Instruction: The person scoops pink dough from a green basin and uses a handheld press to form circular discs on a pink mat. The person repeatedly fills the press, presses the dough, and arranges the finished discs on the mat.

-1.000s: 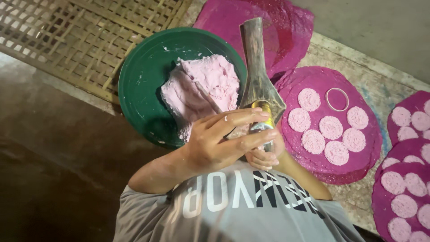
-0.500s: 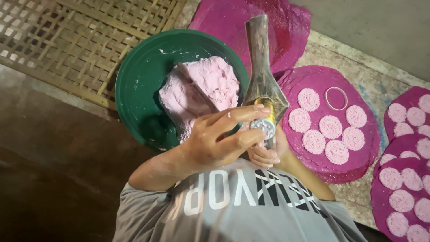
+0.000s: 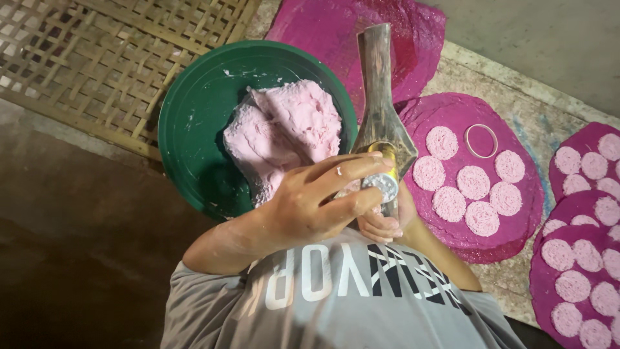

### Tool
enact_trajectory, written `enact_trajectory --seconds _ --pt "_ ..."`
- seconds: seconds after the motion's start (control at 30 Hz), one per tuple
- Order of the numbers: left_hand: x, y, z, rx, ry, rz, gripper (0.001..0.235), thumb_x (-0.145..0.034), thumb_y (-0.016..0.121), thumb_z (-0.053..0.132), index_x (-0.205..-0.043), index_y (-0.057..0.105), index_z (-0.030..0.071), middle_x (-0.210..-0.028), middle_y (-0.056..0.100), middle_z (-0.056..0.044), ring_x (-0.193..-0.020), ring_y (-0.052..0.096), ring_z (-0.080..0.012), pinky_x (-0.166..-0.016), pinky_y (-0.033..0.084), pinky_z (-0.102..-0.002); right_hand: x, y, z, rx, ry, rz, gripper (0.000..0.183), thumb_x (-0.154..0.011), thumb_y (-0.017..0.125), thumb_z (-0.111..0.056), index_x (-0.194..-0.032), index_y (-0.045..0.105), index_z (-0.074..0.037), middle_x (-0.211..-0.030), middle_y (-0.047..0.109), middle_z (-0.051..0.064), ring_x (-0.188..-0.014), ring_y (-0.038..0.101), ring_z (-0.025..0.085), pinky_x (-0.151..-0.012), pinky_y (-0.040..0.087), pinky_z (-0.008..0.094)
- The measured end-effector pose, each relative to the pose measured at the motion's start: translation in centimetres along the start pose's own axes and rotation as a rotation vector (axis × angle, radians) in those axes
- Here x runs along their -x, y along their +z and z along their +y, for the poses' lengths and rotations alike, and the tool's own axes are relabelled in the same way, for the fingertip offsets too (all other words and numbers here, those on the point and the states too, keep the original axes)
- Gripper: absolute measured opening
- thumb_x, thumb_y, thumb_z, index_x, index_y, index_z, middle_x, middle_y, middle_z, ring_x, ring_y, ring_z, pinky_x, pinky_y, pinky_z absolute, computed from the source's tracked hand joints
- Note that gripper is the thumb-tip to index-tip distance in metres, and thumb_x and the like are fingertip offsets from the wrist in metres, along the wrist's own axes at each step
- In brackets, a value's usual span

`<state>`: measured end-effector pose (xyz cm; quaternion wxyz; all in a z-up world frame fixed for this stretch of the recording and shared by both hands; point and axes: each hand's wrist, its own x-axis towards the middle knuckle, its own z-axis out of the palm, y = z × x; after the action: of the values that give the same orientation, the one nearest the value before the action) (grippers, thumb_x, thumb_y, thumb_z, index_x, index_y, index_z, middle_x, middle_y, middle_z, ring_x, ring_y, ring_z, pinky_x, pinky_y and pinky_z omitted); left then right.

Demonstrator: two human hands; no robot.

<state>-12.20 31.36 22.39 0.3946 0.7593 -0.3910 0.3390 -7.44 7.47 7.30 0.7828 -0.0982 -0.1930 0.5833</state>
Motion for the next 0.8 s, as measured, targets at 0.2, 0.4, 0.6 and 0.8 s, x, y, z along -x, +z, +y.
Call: enact_trajectory --seconds 0.2,0.4,0.6,0.8 --pt "-0.2 -0.1 0.2 -0.056 -0.013 -0.053 0.027 -0.091 0.076 0.003 -0.117 0.07 0.007 -0.134 0.063 -0.013 -0.122 0.069 -0.0278 -0.097 0.064 -0.034 0.7 0.1 0.4 -0.079 -0.01 0.12 0.089 -0.096 0.019 -0.085 -0.058 0.046 -0.01 -0.046 0.042 0.001 -0.034 0.047 0.018 -0.036 0.04 0.03" --pt "-0.7 0.6 -0.3 0.012 -0.003 0.013 0.024 -0.093 0.077 -0.001 -0.108 0.06 0.005 -0.136 0.062 -0.017 -0.125 0.069 -0.0307 -0.099 0.064 -0.034 0.6 -0.2 0.3 -0.119 -0.126 0.146 0.084 -0.099 0.021 -0.076 -0.086 0.059 -0.002 -0.044 0.044 0.004 -0.031 0.047 0.017 -0.031 0.04 0.031" --pt "0.0 0.6 -0.2 0.354 -0.122 0.164 0.038 -0.083 0.086 0.0 -0.098 0.051 0.005 -0.129 0.059 -0.02 -0.125 0.062 -0.0363 -0.104 0.059 -0.043 1.3 -0.5 -0.2 -0.026 -0.143 0.018 0.085 -0.102 0.027 -0.078 -0.102 0.061 0.0 -0.053 0.049 0.0 -0.036 0.048 0.013 -0.036 0.042 0.029" --pt "8.1 -3.6 -3.6 0.183 -0.492 0.59 0.021 -0.09 0.086 0.003 -0.081 0.067 0.005 -0.118 0.073 -0.013 -0.116 0.072 -0.0239 -0.097 0.064 -0.034 1.4 -0.5 -1.0 -0.064 -0.201 0.015 0.077 -0.1 0.031 -0.069 -0.111 0.061 0.001 -0.054 0.051 0.002 -0.037 0.051 0.015 -0.037 0.044 0.029"
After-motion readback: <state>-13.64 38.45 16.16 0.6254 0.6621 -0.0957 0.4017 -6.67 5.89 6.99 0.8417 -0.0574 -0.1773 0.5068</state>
